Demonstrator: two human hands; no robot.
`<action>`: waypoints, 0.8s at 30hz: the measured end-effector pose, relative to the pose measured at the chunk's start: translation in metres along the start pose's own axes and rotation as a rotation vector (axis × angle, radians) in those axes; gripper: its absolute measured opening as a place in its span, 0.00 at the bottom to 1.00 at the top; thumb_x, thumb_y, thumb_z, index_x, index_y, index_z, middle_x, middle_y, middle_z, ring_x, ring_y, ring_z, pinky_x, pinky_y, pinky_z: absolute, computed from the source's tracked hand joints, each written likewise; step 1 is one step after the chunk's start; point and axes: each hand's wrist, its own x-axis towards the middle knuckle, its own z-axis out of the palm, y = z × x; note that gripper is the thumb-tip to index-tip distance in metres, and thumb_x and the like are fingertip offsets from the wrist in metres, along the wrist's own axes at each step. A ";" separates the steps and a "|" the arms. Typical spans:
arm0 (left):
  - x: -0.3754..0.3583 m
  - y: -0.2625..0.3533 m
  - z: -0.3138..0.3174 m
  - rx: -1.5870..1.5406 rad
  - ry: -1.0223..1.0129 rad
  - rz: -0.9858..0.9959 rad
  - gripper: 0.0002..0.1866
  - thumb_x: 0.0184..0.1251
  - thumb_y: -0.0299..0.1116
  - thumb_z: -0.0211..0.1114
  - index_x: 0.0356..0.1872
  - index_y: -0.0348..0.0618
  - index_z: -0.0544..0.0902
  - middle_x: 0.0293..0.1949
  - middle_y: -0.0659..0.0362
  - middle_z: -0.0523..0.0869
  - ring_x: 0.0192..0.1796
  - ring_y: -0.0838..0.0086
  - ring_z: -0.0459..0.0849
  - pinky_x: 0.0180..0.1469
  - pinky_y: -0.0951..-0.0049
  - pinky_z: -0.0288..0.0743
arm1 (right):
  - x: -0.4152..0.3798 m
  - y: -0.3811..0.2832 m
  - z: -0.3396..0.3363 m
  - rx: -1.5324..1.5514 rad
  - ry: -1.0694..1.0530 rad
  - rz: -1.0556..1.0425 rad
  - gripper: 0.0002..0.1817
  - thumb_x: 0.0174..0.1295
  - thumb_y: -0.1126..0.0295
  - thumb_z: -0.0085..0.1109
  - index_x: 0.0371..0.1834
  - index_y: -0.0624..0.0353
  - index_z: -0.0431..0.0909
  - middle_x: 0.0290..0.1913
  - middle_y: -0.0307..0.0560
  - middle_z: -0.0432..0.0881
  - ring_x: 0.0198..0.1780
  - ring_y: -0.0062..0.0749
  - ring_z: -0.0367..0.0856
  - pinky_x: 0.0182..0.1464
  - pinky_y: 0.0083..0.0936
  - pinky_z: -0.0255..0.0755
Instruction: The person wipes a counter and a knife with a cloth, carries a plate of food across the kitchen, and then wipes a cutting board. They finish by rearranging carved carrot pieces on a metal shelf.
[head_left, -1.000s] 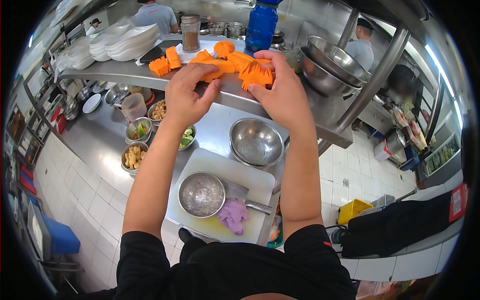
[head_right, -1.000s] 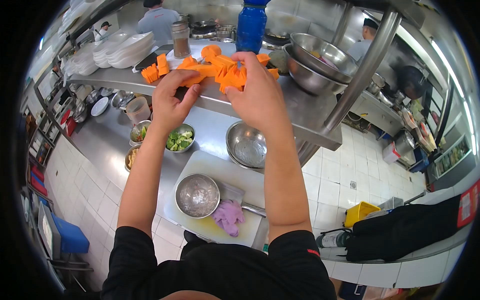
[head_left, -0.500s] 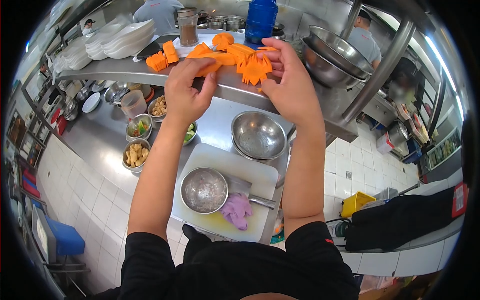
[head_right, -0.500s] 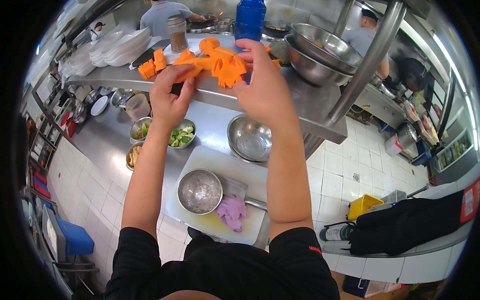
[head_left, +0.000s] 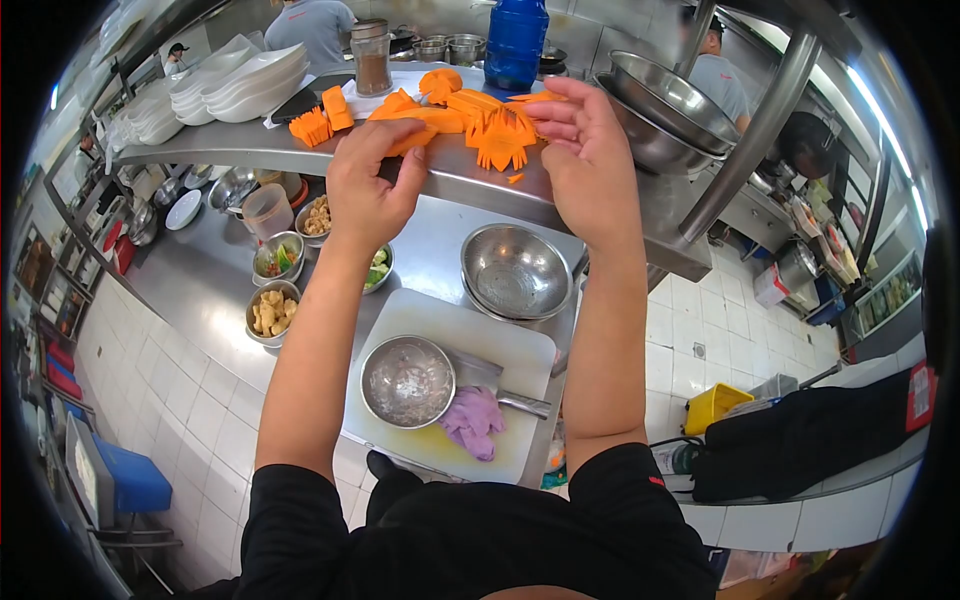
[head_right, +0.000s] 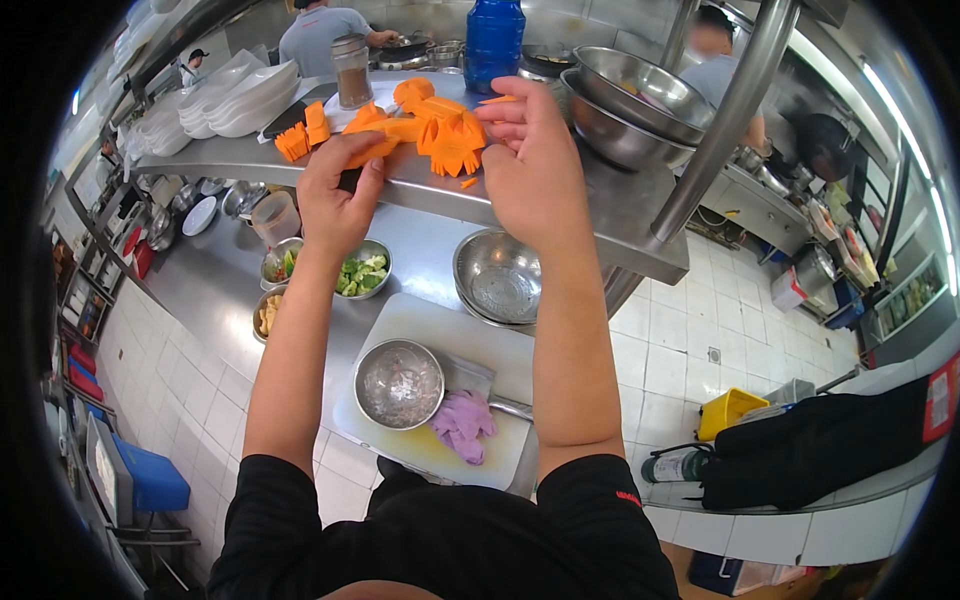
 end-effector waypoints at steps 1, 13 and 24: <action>0.000 0.000 0.000 0.004 0.004 0.006 0.10 0.56 0.29 0.65 0.40 0.42 0.84 0.37 0.55 0.86 0.41 0.59 0.83 0.47 0.65 0.73 | -0.001 -0.001 -0.001 -0.015 0.053 -0.011 0.29 0.50 0.87 0.46 0.60 0.60 0.69 0.50 0.47 0.79 0.50 0.26 0.75 0.54 0.19 0.69; -0.002 -0.008 0.003 0.105 0.026 0.058 0.10 0.56 0.27 0.62 0.40 0.41 0.84 0.35 0.54 0.84 0.39 0.59 0.82 0.45 0.66 0.72 | -0.045 0.005 -0.002 -0.724 0.172 -0.479 0.12 0.42 0.69 0.70 0.33 0.52 0.81 0.33 0.39 0.74 0.34 0.35 0.74 0.35 0.33 0.69; -0.001 -0.011 0.008 0.125 0.103 0.126 0.11 0.51 0.28 0.63 0.38 0.44 0.84 0.33 0.58 0.84 0.36 0.63 0.81 0.39 0.66 0.69 | -0.045 0.010 -0.013 -0.637 0.068 -0.485 0.08 0.46 0.72 0.69 0.29 0.57 0.80 0.31 0.40 0.73 0.34 0.38 0.75 0.35 0.33 0.69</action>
